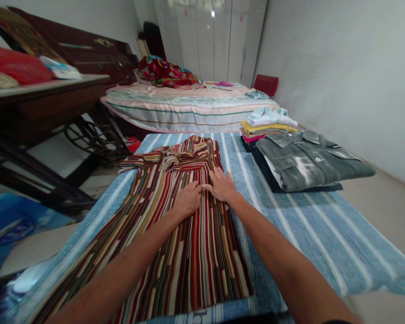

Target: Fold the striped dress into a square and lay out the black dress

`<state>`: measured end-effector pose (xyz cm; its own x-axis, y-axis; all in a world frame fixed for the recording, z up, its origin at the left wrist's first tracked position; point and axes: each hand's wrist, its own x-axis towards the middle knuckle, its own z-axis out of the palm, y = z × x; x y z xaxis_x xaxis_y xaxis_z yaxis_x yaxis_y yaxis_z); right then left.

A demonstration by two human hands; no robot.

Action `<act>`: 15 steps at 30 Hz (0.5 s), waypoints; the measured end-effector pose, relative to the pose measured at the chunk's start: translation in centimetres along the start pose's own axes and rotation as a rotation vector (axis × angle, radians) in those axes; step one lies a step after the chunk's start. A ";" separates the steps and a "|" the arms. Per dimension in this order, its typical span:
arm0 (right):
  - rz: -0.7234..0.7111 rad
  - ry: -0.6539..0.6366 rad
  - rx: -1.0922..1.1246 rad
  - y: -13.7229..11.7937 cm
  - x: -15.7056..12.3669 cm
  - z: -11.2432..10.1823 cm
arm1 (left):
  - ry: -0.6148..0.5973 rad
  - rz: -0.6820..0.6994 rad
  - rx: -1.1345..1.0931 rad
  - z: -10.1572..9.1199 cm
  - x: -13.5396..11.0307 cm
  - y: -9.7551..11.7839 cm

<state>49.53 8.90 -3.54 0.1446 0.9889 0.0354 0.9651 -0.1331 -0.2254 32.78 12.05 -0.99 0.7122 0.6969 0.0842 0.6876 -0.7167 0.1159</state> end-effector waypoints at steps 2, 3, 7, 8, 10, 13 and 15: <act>0.004 -0.008 -0.002 -0.2 -0.6 0.1 | 0.000 -0.008 0.009 0.2 -0.3 0.0; 0.009 -0.013 -0.003 -0.3 -0.9 0.1 | 0.000 -0.010 0.008 0.3 -0.4 0.0; 0.018 0.004 -0.010 -0.5 -2.2 0.4 | 0.000 -0.002 0.011 0.3 -0.7 -0.1; 0.021 0.008 -0.009 -0.6 -2.5 0.4 | 0.000 0.008 0.012 0.2 -0.8 -0.1; 0.033 0.006 -0.005 -0.7 -3.1 0.4 | 0.001 0.026 0.012 0.0 -1.1 -0.1; 0.055 0.010 0.003 -0.9 -4.0 0.4 | 0.008 0.020 0.013 -0.3 -1.4 0.1; 0.049 0.035 0.002 -1.1 -4.7 0.3 | 0.017 0.015 0.009 -0.7 -1.9 0.3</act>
<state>47.69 4.39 -3.77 0.1991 0.9783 0.0578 0.9564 -0.1811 -0.2292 31.58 10.51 -0.45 0.7199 0.6865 0.1027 0.6784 -0.7271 0.1051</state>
